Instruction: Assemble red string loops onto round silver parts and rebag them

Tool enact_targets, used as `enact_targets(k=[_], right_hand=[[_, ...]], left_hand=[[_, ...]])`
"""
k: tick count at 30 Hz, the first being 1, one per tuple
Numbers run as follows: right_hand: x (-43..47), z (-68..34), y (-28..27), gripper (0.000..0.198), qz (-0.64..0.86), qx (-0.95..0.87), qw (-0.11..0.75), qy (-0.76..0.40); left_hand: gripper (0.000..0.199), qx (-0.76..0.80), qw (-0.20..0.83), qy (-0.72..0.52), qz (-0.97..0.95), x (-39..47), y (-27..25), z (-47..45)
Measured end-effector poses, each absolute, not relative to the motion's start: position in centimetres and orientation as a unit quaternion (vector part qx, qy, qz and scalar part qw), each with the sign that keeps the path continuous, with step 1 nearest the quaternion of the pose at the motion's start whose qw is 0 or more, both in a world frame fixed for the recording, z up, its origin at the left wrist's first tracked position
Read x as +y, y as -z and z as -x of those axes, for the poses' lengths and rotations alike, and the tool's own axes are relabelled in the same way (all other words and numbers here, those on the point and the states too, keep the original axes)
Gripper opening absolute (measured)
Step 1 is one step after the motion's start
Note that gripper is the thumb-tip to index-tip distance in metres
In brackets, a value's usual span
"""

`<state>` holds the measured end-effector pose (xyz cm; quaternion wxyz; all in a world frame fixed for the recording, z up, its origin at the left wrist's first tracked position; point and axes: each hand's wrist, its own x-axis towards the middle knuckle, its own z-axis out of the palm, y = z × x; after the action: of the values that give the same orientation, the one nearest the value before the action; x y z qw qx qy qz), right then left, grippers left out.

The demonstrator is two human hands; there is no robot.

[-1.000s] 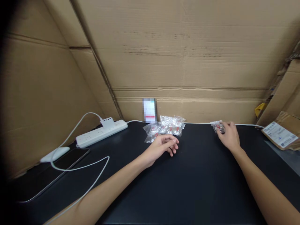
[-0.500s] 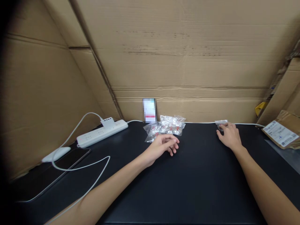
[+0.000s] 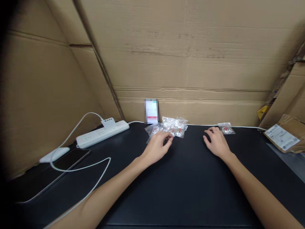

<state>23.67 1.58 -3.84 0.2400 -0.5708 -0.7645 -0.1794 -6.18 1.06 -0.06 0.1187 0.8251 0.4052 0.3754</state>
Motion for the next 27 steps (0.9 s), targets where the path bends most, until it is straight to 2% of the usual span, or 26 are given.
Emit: enact_targets(k=[2,5,16,18,22,27], right_hand=[[1.6,-21.6,3.7,0.033,0.555,-0.783,0.244,0.14],[2.0,-19.0,3.6,0.032,0.541,-0.795,0.254,0.103],[8.1,-15.6,4.5,0.035,0.573,-0.75,0.329,0.007],[8.7,-15.6,4.5,0.031,0.565,-0.754,0.335,-0.014],[8.9,-15.8,4.3,0.008,0.547,-0.743,0.377,-0.076],[6.3,-15.7,3.4,0.015,0.515,-0.715,0.449,-0.148]], left_hand=[[0.015,0.412,0.063,-0.356,-0.837,1.2,0.3,6.3],[0.016,0.423,0.041,-0.326,-0.844,1.3,0.8,6.1],[0.014,0.411,0.1,-0.303,-0.854,0.8,1.5,5.4],[0.014,0.41,0.109,-0.305,-0.853,0.8,1.6,5.5],[0.013,0.408,0.118,-0.307,-0.852,0.9,1.6,5.5],[0.012,0.412,0.125,-0.317,-0.845,0.9,1.4,5.5]])
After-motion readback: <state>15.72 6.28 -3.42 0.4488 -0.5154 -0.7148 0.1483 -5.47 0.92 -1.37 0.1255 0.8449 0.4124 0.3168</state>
